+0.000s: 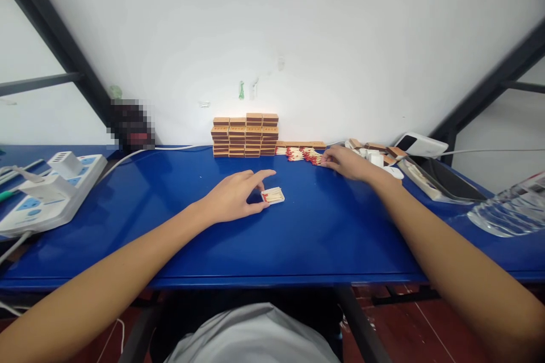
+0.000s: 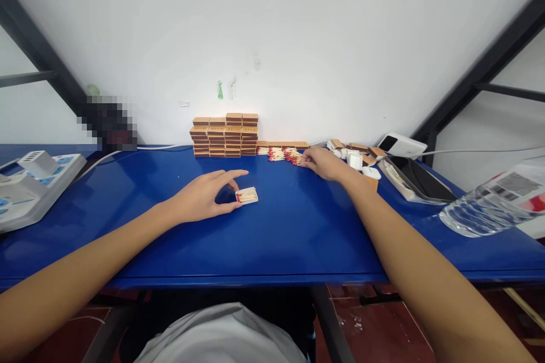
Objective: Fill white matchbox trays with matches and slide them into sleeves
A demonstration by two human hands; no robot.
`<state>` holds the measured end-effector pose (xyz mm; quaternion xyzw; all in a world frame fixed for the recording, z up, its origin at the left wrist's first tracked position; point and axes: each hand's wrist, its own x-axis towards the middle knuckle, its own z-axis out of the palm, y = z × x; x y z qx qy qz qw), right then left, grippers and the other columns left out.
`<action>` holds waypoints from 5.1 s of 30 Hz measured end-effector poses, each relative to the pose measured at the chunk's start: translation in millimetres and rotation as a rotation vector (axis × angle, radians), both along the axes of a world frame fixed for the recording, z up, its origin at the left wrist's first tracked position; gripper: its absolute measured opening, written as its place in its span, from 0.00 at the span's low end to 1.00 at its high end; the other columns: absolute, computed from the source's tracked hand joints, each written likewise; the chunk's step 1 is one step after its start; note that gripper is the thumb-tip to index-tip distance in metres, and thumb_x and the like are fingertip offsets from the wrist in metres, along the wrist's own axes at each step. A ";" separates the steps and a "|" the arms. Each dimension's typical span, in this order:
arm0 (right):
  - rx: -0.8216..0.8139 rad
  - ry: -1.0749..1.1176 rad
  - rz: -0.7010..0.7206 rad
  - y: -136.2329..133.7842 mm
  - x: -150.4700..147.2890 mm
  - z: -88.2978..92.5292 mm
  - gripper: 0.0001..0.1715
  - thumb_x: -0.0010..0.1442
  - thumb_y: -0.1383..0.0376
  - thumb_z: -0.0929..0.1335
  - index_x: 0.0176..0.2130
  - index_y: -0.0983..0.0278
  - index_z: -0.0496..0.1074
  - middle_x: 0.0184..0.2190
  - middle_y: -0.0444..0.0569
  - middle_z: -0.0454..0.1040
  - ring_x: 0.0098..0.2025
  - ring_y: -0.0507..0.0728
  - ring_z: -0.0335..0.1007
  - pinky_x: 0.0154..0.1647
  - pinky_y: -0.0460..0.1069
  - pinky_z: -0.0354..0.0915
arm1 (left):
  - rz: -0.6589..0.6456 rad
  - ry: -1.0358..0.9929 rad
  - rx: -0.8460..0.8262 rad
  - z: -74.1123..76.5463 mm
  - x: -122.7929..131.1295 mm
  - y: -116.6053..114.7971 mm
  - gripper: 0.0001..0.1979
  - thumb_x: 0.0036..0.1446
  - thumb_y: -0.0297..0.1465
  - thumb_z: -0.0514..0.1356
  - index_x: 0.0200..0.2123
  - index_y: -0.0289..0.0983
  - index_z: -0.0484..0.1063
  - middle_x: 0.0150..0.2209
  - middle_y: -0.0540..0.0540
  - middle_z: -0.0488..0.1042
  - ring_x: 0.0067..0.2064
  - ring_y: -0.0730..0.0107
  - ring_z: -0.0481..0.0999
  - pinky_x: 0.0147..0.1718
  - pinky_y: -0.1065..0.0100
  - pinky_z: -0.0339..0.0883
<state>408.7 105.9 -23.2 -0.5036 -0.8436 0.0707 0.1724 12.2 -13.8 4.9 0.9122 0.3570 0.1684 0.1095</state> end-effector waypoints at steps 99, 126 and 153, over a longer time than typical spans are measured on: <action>-0.069 -0.109 -0.023 -10.4 -13.2 5.0 0.11 0.69 0.59 0.65 0.35 0.60 0.70 0.36 0.55 0.78 0.37 0.62 0.72 0.41 0.53 0.64 | 0.007 0.009 -0.020 1.2 0.9 -1.0 0.35 0.67 0.36 0.66 0.73 0.44 0.60 0.52 0.46 0.82 0.53 0.55 0.80 0.50 0.57 0.73; 0.028 -0.072 -0.009 -8.8 -8.5 7.0 0.07 0.66 0.64 0.67 0.40 0.62 0.75 0.36 0.54 0.78 0.35 0.61 0.70 0.39 0.52 0.61 | -0.003 0.007 -0.008 -0.5 0.5 -0.8 0.35 0.67 0.37 0.65 0.74 0.44 0.59 0.52 0.46 0.82 0.53 0.55 0.80 0.51 0.57 0.73; 0.047 0.062 0.337 -101.1 -135.5 22.9 0.07 0.73 0.63 0.66 0.42 0.60 0.73 0.42 0.53 0.75 0.38 0.59 0.71 0.40 0.53 0.65 | -0.011 -0.004 0.031 -2.5 0.8 -0.1 0.35 0.67 0.36 0.66 0.73 0.45 0.60 0.50 0.46 0.82 0.52 0.55 0.80 0.50 0.58 0.73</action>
